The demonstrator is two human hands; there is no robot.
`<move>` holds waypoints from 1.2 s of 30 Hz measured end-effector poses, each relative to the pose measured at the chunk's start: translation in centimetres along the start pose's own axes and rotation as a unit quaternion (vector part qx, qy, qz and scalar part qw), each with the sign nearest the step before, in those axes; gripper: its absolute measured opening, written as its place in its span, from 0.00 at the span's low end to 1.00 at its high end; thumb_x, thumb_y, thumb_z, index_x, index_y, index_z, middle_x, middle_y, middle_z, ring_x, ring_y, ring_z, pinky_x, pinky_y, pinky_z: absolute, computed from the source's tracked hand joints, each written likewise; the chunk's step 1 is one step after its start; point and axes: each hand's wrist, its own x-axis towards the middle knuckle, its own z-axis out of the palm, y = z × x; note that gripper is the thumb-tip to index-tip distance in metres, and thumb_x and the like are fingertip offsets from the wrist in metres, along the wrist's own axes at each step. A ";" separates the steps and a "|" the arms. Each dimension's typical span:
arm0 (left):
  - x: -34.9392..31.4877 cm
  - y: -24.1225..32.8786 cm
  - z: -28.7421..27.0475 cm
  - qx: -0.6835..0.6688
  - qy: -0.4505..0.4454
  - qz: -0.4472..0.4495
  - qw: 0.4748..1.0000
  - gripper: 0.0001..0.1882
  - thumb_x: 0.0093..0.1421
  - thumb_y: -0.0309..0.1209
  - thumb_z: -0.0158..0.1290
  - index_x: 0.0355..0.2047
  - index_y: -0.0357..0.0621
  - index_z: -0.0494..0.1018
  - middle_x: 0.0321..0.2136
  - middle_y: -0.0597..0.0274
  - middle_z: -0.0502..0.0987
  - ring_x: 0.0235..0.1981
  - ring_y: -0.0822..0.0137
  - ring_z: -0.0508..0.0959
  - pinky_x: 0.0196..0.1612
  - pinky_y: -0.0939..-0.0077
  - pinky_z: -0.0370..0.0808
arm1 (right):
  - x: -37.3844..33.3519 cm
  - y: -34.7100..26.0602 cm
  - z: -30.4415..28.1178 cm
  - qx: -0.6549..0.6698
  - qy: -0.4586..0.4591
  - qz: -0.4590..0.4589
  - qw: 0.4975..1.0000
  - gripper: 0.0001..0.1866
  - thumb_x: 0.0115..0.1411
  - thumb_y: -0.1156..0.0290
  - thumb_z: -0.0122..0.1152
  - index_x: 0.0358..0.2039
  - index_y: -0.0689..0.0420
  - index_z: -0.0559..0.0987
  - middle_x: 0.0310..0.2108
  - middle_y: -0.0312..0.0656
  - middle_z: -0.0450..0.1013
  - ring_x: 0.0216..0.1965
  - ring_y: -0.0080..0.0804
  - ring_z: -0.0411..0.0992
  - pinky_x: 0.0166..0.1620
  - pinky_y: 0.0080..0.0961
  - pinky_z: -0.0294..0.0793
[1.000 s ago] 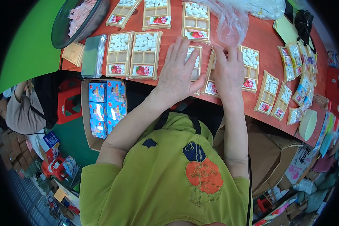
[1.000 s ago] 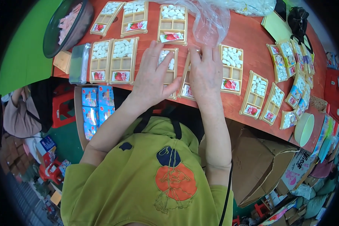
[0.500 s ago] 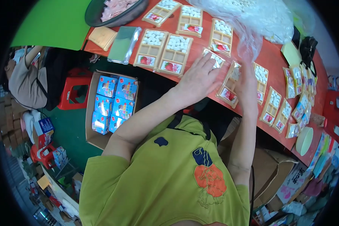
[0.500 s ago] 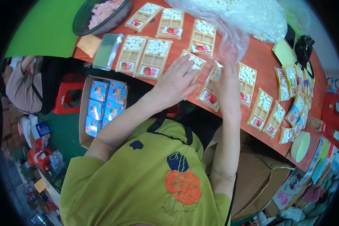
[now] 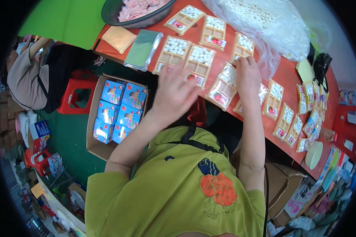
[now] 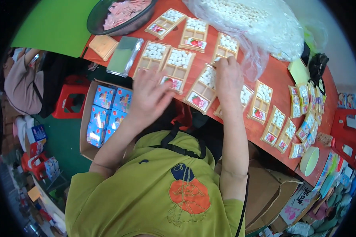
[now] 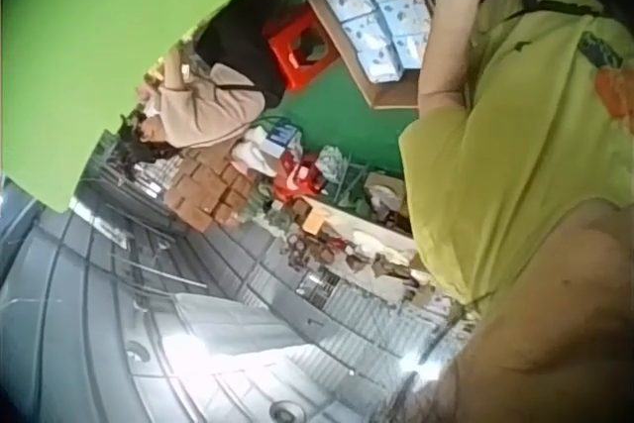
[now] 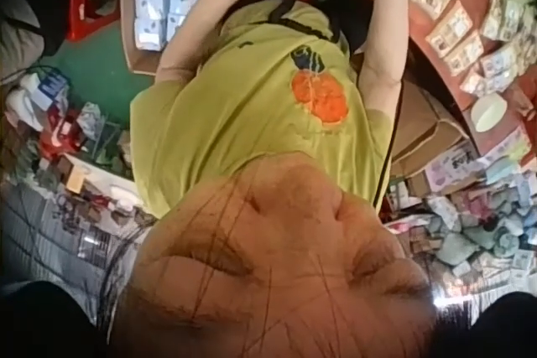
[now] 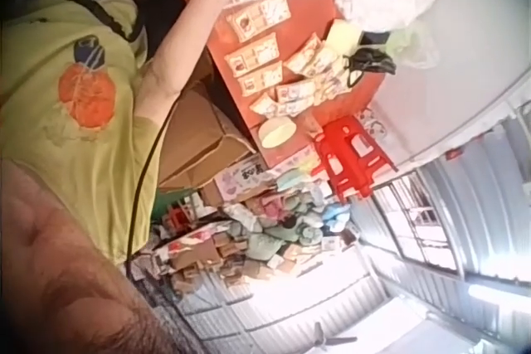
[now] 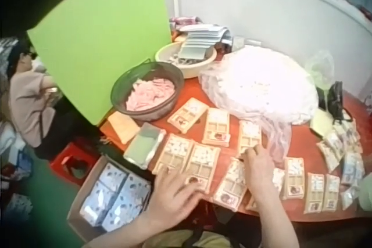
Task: Packaging small white toy blocks into compartmentalized trays, applying labels, and sealing them in bags.
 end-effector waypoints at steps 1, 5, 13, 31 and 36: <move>-0.5 -1.7 -0.5 0.033 0.040 -0.017 0.999 0.13 0.55 0.30 0.60 0.40 0.41 0.75 0.48 0.50 0.72 0.56 0.47 0.69 0.61 0.44 0.59 | 0.1 -0.2 -0.2 0.005 -0.002 -0.005 1.000 0.09 0.62 0.68 0.55 0.38 0.60 0.79 0.38 0.46 0.73 0.41 0.46 0.74 0.42 0.40 0.76; -1.9 -8.1 -2.2 0.133 0.141 -0.179 0.965 0.18 0.54 0.32 0.61 0.45 0.40 0.74 0.50 0.47 0.70 0.55 0.47 0.68 0.56 0.53 0.64 | 0.5 -0.9 -1.2 -0.015 -0.053 -0.018 0.998 0.11 0.63 0.69 0.55 0.40 0.62 0.79 0.41 0.47 0.73 0.42 0.48 0.74 0.42 0.40 0.76; -1.9 -10.6 -2.2 0.127 0.013 -0.311 0.942 0.37 0.49 0.43 0.65 0.55 0.37 0.67 0.54 0.44 0.66 0.56 0.47 0.66 0.58 0.57 0.65 | 1.0 -9.3 -2.5 0.236 -0.054 -0.037 0.970 0.10 0.63 0.75 0.57 0.44 0.62 0.78 0.43 0.47 0.74 0.37 0.42 0.77 0.39 0.30 0.76; -2.7 -3.3 -6.4 -0.625 -0.023 -0.395 0.673 0.46 0.50 0.27 0.62 0.67 0.41 0.51 0.56 0.58 0.64 0.59 0.64 0.66 0.59 0.68 0.66 | -1.3 -15.9 -3.1 0.759 -0.335 0.118 0.545 0.09 0.61 0.73 0.64 0.41 0.60 0.78 0.33 0.32 0.74 0.33 0.18 0.72 0.39 0.17 0.73; -0.2 -0.1 -3.2 -0.688 -0.101 -0.355 0.625 0.43 0.48 0.27 0.65 0.63 0.42 0.56 0.53 0.61 0.66 0.55 0.69 0.69 0.55 0.70 0.71 | -3.0 -10.2 -5.3 0.761 -0.310 0.172 0.543 0.06 0.58 0.74 0.66 0.36 0.61 0.81 0.30 0.33 0.75 0.30 0.18 0.72 0.35 0.17 0.72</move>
